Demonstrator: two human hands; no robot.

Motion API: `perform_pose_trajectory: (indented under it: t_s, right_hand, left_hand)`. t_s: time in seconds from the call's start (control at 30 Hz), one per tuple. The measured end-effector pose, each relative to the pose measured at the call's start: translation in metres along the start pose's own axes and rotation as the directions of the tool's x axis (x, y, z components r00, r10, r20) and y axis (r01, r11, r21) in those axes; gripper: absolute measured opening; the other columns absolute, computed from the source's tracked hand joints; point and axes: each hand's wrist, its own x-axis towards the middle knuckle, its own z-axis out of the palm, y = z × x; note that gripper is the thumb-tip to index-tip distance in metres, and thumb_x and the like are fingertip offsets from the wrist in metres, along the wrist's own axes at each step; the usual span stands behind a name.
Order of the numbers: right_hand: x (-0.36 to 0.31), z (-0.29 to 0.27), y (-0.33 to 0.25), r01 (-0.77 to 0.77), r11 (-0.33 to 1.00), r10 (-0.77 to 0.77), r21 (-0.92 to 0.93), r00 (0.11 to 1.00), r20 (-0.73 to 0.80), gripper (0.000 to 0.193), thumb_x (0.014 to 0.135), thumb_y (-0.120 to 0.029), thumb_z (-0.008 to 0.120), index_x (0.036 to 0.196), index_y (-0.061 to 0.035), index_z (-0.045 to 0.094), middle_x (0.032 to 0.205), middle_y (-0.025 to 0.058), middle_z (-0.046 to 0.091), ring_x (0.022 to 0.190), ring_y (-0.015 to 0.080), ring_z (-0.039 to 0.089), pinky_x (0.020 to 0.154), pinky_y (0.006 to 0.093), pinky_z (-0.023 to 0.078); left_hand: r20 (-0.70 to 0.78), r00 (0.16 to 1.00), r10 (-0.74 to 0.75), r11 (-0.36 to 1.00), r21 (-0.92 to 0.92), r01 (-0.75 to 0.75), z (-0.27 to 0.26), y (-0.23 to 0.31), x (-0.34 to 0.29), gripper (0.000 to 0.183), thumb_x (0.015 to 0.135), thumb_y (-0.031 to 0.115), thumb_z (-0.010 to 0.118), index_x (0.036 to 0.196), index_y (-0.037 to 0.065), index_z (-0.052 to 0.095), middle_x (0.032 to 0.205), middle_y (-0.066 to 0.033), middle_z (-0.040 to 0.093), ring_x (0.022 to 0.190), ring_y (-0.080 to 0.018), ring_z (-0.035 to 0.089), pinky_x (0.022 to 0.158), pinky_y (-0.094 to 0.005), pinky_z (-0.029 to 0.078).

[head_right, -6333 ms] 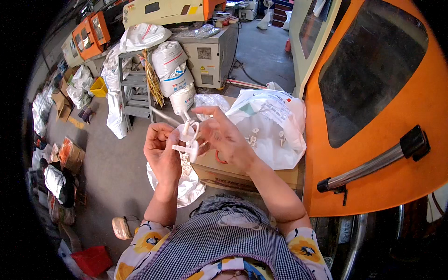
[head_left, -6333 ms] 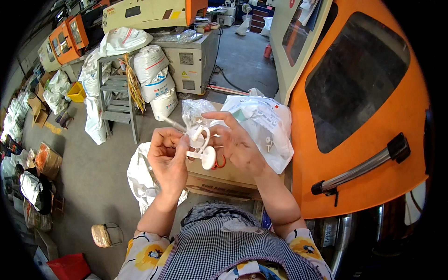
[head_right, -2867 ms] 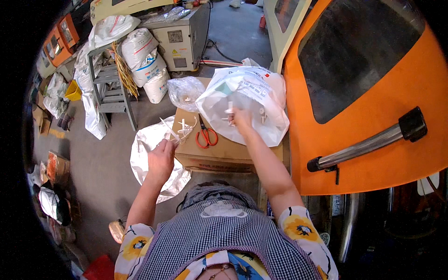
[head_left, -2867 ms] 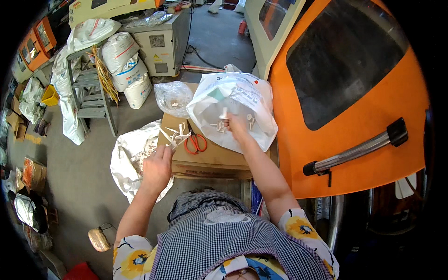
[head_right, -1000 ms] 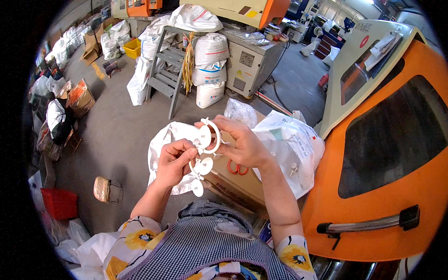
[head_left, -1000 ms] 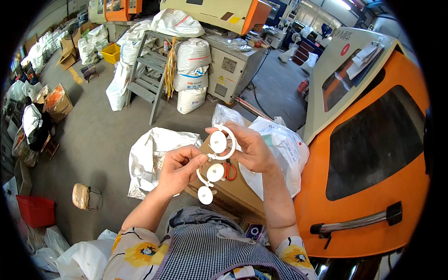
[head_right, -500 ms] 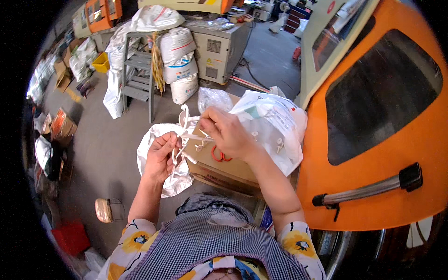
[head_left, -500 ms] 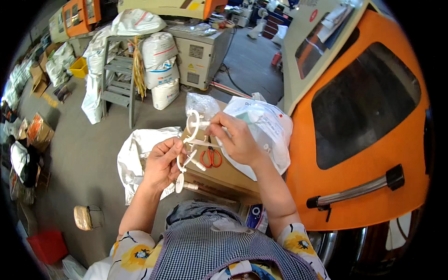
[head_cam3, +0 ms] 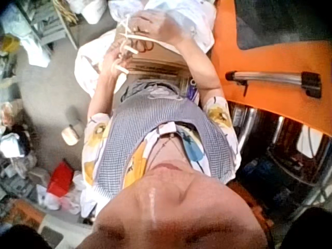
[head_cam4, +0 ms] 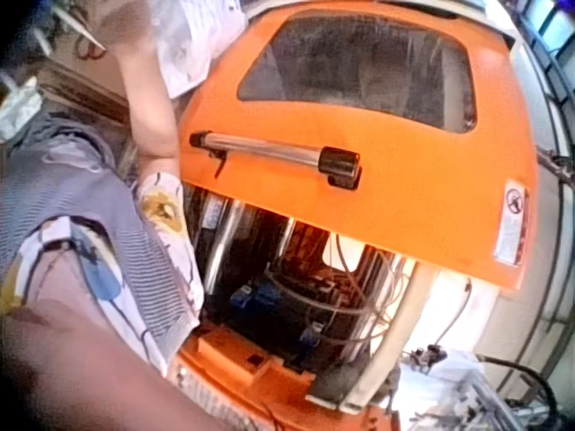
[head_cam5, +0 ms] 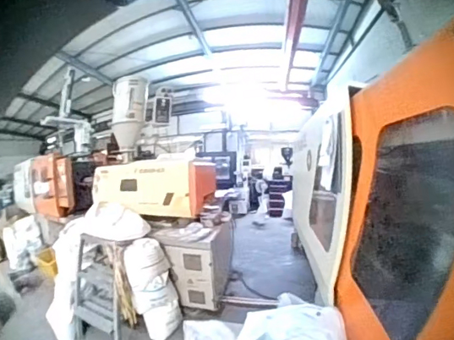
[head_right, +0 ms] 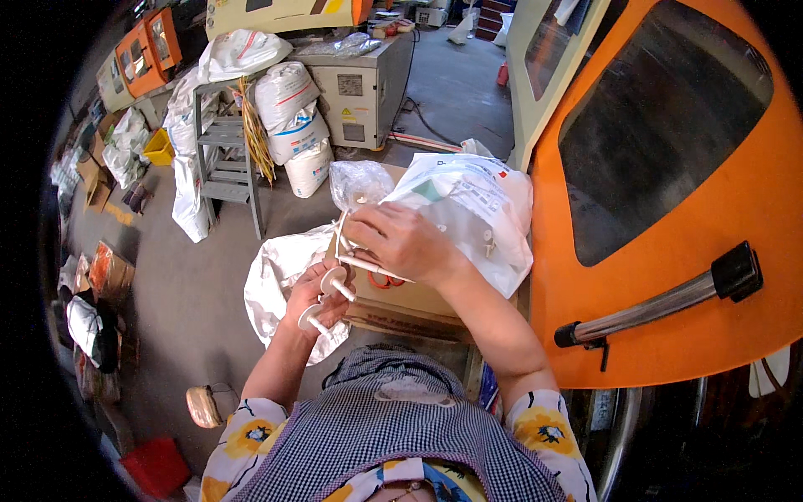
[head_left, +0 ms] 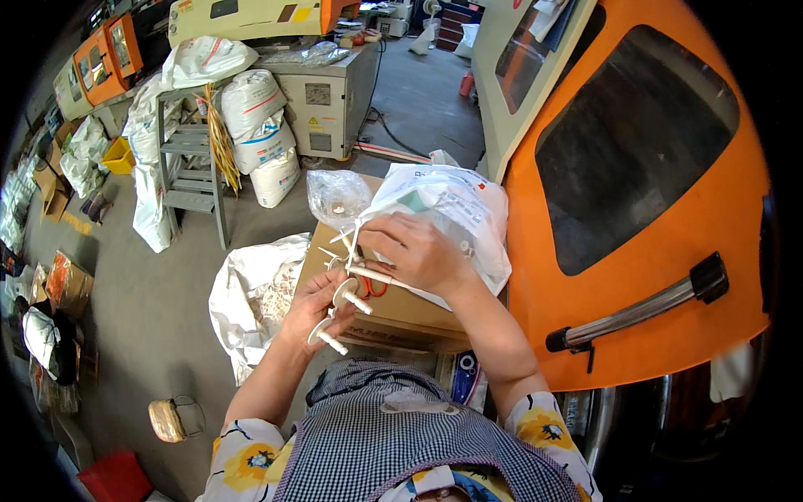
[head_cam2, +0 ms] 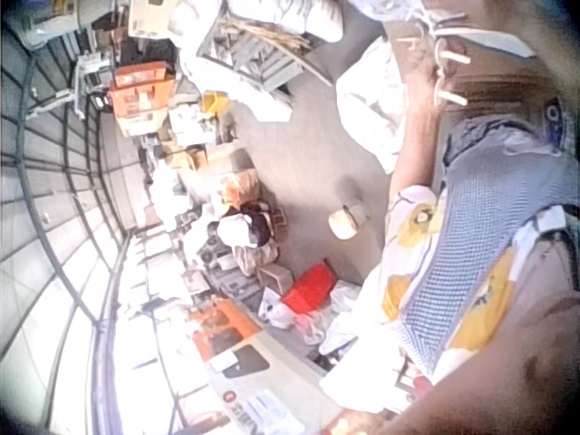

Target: The person operates a plastic injection molding machine, retrieves white plastic components, and assembles them by hand. They repeatedly open the machine door, insert small parts into the mold, and then remove and inspect the finished assemblies.

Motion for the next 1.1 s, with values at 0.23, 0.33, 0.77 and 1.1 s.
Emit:
perform_pose_trajectory:
  t_s: [0.23,0.33,0.77,1.1]
  right_hand:
    - [-0.019,0.007,0.007,-0.321,0.829,0.403,0.458,0.91,-0.091,0.009,0.086,-0.002,0.053,0.093,-0.0016,0.058,0.079,0.0058,0.059,0.064,0.0135,0.059,0.056,0.0228,0.047]
    - [-0.025,0.007,0.012,-0.484,0.491,0.586,0.724,0.799,0.138,0.012,0.093,-0.006,0.046,0.094,0.0002,0.055,0.074,0.0036,0.057,0.062,0.0069,0.055,0.054,0.0199,0.044]
    - [-0.035,0.016,0.002,-0.551,0.289,0.595,0.783,0.744,0.304,0.039,0.07,-0.003,0.074,0.1,-0.0018,0.05,0.089,0.0046,0.056,0.079,0.0108,0.057,0.066,0.0265,0.049]
    - [-0.043,0.004,-0.007,-0.431,0.872,0.447,0.23,0.894,-0.02,0.01,0.083,0.0,0.052,0.092,0.0019,0.05,0.089,0.0147,0.053,0.077,0.0354,0.053,0.068,0.0383,0.045]
  left_hand:
    - [-0.075,0.997,-0.022,0.999,-0.025,0.02,-0.003,0.006,0.001,0.011,0.088,0.008,0.048,0.09,-0.002,0.052,0.066,-0.0077,0.047,0.042,-0.0092,0.039,0.028,-0.0185,0.03]
    - [-0.053,0.998,-0.032,0.995,0.094,0.037,-0.001,0.001,-0.001,0.009,0.086,0.008,0.052,0.086,-0.001,0.054,0.07,-0.0087,0.048,0.042,-0.0105,0.04,0.028,-0.0184,0.03]
    - [-0.035,0.999,-0.038,0.935,0.351,0.048,0.002,-0.011,0.002,0.027,0.091,0.026,0.053,0.097,0.0,0.06,0.061,0.0024,0.051,0.04,-0.0046,0.041,0.034,-0.0175,0.029]
    - [0.024,0.999,-0.032,0.871,0.492,0.016,-0.006,-0.01,0.005,0.023,0.093,0.023,0.05,0.085,0.003,0.055,0.058,0.0005,0.05,0.035,-0.0049,0.038,0.032,-0.0178,0.027]
